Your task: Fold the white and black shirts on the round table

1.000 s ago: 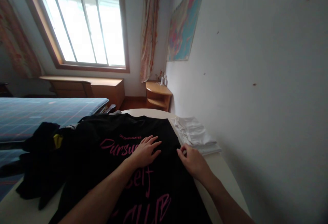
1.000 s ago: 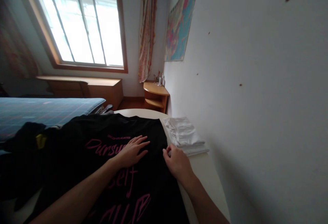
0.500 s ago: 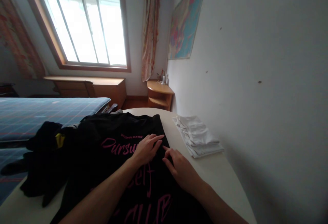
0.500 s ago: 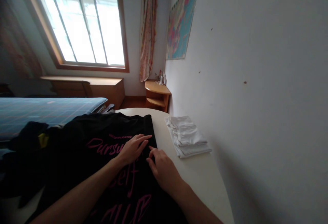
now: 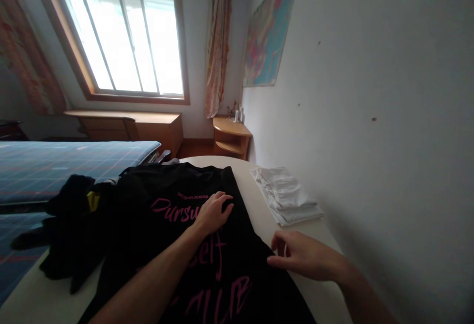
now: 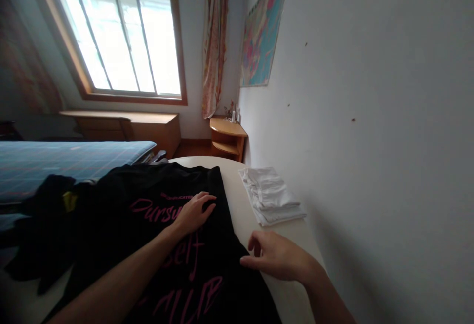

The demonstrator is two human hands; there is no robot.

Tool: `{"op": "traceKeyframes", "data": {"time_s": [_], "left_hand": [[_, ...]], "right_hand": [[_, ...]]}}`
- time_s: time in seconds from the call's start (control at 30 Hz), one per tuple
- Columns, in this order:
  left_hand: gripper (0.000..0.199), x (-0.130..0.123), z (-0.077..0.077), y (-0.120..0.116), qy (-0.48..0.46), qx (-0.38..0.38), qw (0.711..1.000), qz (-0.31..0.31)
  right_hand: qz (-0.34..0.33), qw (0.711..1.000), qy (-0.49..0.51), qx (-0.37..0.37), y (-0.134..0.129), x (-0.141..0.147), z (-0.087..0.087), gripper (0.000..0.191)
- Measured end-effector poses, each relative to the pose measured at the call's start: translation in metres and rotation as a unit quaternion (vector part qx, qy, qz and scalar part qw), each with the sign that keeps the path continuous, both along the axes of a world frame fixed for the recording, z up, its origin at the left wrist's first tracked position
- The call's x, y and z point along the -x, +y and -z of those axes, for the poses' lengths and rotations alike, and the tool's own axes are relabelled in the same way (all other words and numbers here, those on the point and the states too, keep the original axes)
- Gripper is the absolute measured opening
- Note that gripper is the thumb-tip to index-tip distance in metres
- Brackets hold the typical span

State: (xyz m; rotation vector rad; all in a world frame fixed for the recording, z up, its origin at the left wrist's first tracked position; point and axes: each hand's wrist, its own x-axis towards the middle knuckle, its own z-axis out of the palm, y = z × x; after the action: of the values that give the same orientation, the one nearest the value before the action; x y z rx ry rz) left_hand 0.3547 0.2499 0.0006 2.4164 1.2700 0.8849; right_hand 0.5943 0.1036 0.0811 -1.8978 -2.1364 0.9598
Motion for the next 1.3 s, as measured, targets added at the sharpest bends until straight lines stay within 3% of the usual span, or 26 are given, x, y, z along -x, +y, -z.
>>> {"op": "traceKeyframes", "data": {"time_s": [0.13, 0.23, 0.37, 0.5, 0.63, 0.73, 0.9, 1.03, 1.17, 1.3], "left_hand": [[0.028, -0.001, 0.002, 0.001, -0.011, -0.002, 1.000, 0.007], [0.027, -0.002, 0.001, 0.002, -0.047, 0.005, 0.999, 0.007], [0.030, 0.003, -0.010, 0.009, -0.100, 0.016, 0.995, -0.023], [0.045, 0.020, -0.017, 0.020, -0.121, 0.032, 0.986, -0.107], [0.036, 0.027, -0.007, 0.026, -0.102, 0.051, 0.985, -0.128], [0.017, 0.024, 0.002, 0.025, -0.083, 0.036, 0.990, -0.112], [0.025, 0.023, 0.001, 0.028, -0.084, 0.012, 0.989, -0.124], [0.038, 0.029, -0.004, 0.031, -0.083, -0.006, 0.982, -0.168], [0.039, 0.033, 0.001, 0.033, -0.047, 0.014, 0.979, -0.200], [0.034, 0.032, 0.007, 0.034, -0.017, 0.011, 0.978, -0.206]], "right_hand": [[-0.007, 1.000, 0.013, 0.012, -0.017, -0.010, 0.006, 0.018], [-0.009, 0.999, 0.045, -0.008, -0.030, -0.004, -0.001, 0.011], [-0.004, 0.986, 0.166, 0.031, -0.045, 0.019, -0.028, 0.022], [-0.019, 0.969, 0.243, 0.044, -0.049, 0.054, -0.042, 0.032], [-0.129, 0.966, 0.200, 0.099, -0.043, 0.082, -0.028, 0.037], [-0.149, 0.969, 0.159, 0.114, -0.034, 0.091, -0.015, 0.038], [-0.138, 0.986, 0.097, -0.009, -0.013, 0.093, -0.008, 0.031], [-0.145, 0.985, 0.077, -0.052, 0.007, 0.090, -0.005, 0.026], [-0.059, 0.990, 0.000, -0.124, 0.026, 0.089, 0.008, 0.015], [0.057, 0.981, -0.097, -0.156, 0.037, 0.091, 0.029, 0.022]]}}
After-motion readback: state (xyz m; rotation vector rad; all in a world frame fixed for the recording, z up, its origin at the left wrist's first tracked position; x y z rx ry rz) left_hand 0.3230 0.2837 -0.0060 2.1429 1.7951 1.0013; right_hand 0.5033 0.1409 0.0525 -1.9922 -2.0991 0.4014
